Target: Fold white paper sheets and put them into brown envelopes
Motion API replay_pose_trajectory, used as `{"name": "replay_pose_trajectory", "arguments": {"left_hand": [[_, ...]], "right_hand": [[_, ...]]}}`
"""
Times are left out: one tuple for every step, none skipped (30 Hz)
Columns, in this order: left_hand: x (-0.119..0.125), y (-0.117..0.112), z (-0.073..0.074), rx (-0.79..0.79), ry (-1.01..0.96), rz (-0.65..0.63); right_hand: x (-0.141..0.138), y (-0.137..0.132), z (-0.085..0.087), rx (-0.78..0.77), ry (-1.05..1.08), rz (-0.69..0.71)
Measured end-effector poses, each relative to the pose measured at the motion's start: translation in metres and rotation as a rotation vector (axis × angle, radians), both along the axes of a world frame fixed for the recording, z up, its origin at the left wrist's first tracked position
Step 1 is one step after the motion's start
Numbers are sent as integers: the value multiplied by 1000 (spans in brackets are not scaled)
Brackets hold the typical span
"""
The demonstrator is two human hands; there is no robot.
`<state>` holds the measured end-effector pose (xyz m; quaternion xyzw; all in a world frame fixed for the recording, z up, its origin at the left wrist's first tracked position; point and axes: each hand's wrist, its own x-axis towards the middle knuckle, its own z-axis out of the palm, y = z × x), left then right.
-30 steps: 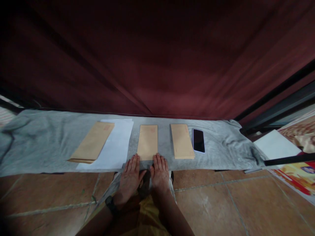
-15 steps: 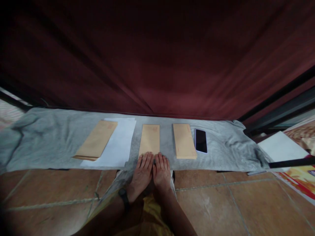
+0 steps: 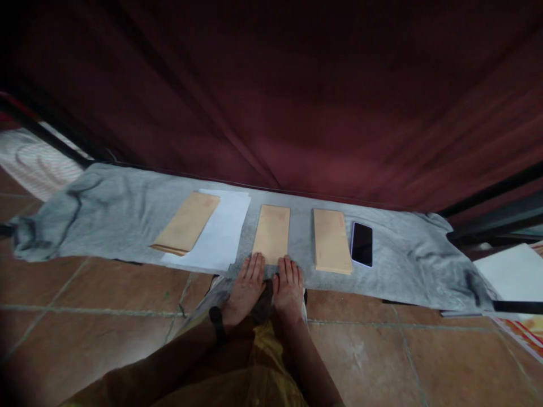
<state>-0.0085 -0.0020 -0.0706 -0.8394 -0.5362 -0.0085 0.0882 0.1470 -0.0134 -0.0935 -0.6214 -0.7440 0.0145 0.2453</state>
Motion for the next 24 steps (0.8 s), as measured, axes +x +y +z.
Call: {"name": "replay_pose_trajectory", "arguments": {"left_hand": [[0, 0, 0, 7, 12, -8], [0, 0, 1, 16, 25, -15], [0, 0, 1, 25, 41, -20], [0, 0, 1, 35, 57, -26], [0, 0, 1, 45, 72, -30], [0, 0, 0, 54, 82, -30], [0, 0, -1, 61, 87, -30], [0, 0, -2, 65, 84, -29], [0, 0, -3, 68, 76, -29], [-1, 0, -4, 69, 67, -27], [-1, 0, -5, 70, 58, -22], [-1, 0, -5, 69, 52, -19], [-2, 0, -5, 66, 49, -18], [-2, 0, -5, 61, 50, -18], [-2, 0, -5, 56, 54, -20], [-2, 0, -4, 50, 60, -22], [-2, 0, -3, 43, 64, -23], [-2, 0, -2, 37, 67, -23], [-2, 0, -1, 31, 66, -19], [-2, 0, 0, 24, 61, -18], [-2, 0, 0, 16, 51, -15], [-2, 0, 0, 6, 37, -13], [-3, 0, 0, -6, 18, -12], [-3, -1, -1, -17, -3, -12]], "right_hand": [[-1, 1, 2, -2, -1, 3], [-3, 2, 4, -5, -4, 14], [-6, 4, 7, -8, -9, 32], [-9, 6, 9, -12, -15, 53], [-13, 7, 11, -18, -22, 79], [-17, 9, 13, -27, -30, 108], [-20, 10, 15, -36, -37, 133], [-23, 11, 15, -46, -43, 151], [-25, 11, 15, -53, -47, 161], [-26, 11, 15, -57, -49, 166], [-27, 11, 14, -57, -49, 166], [-26, 10, 13, -54, -47, 163], [-26, 10, 12, -50, -45, 160], [-25, 9, 11, -46, -43, 158], [-24, 8, 10, -42, -42, 155], [-23, 8, 9, -39, -40, 149], [-21, 7, 8, -36, -38, 140], [-20, 7, 7, -34, -35, 131], [-19, 7, 7, -34, -32, 125], [-17, 6, 6, -36, -28, 121], [-15, 6, 6, -39, -24, 116], [-13, 5, 6, -44, -21, 114], [-11, 5, 7, -48, -18, 112], [-9, 4, 7, -49, -16, 109]]}}
